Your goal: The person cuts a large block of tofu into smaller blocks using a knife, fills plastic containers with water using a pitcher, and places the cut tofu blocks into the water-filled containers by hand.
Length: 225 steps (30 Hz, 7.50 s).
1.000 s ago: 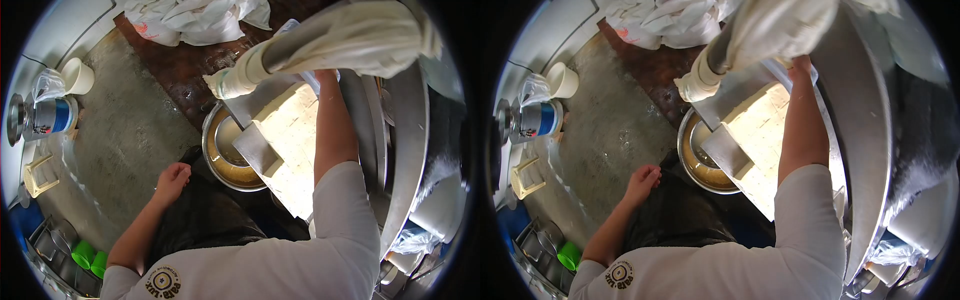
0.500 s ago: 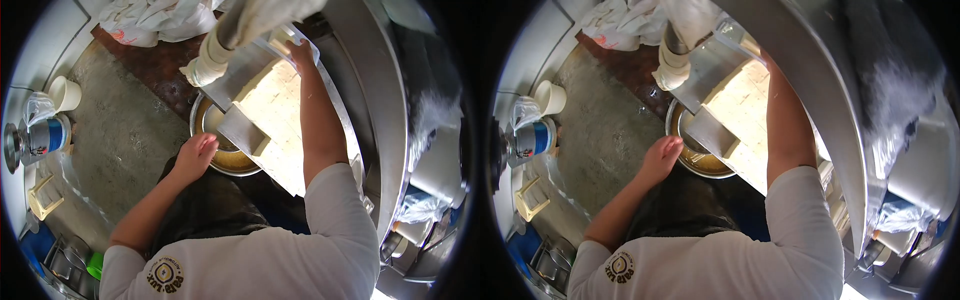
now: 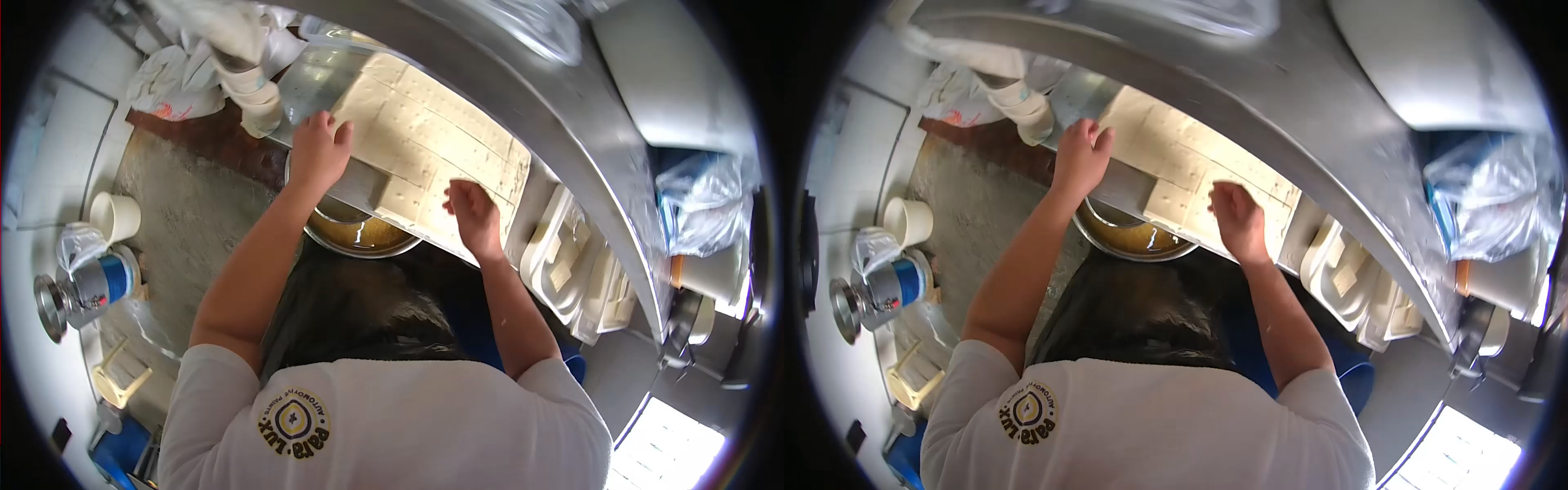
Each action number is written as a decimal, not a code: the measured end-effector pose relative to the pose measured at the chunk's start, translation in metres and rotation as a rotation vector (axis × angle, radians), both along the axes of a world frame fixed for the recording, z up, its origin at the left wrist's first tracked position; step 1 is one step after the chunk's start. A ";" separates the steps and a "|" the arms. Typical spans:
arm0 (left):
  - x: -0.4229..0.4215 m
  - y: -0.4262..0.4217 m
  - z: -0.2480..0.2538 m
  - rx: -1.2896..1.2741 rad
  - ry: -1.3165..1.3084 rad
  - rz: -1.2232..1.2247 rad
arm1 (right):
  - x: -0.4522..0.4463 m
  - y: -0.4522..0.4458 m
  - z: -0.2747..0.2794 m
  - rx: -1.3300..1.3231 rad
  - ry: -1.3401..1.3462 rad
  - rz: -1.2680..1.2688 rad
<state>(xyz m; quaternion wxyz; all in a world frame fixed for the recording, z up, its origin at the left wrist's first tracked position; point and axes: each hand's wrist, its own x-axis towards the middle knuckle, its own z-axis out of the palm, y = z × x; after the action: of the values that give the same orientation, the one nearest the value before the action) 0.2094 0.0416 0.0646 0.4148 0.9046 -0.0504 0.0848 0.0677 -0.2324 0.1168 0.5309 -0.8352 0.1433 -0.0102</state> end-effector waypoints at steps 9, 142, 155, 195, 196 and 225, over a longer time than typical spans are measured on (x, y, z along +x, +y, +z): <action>-0.126 -0.100 -0.021 0.337 0.357 -0.321 | -0.134 -0.016 -0.018 0.152 0.167 -0.121; -0.166 -0.134 0.026 -0.428 0.906 -0.382 | -0.368 -0.578 0.073 0.077 -0.168 -1.482; -0.137 -0.124 -0.043 -0.120 0.652 -0.182 | -0.350 -0.603 0.048 -0.728 0.397 -1.122; -0.148 -0.198 0.078 -0.990 0.984 -0.769 | -0.153 -0.100 0.031 0.336 -0.415 0.029; -0.150 -0.210 0.092 -0.966 0.956 -0.825 | -0.150 -0.100 0.039 0.377 -0.435 0.043; -0.175 -0.171 0.071 -0.496 0.948 -0.630 | -0.274 -0.493 0.095 0.364 -0.622 -0.947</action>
<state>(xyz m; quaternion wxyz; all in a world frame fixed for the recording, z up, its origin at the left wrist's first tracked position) 0.0345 -0.1291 0.1356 0.5952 0.6620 -0.1043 -0.4434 -0.2063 -0.7258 0.2119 0.6204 -0.5337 0.3372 -0.4654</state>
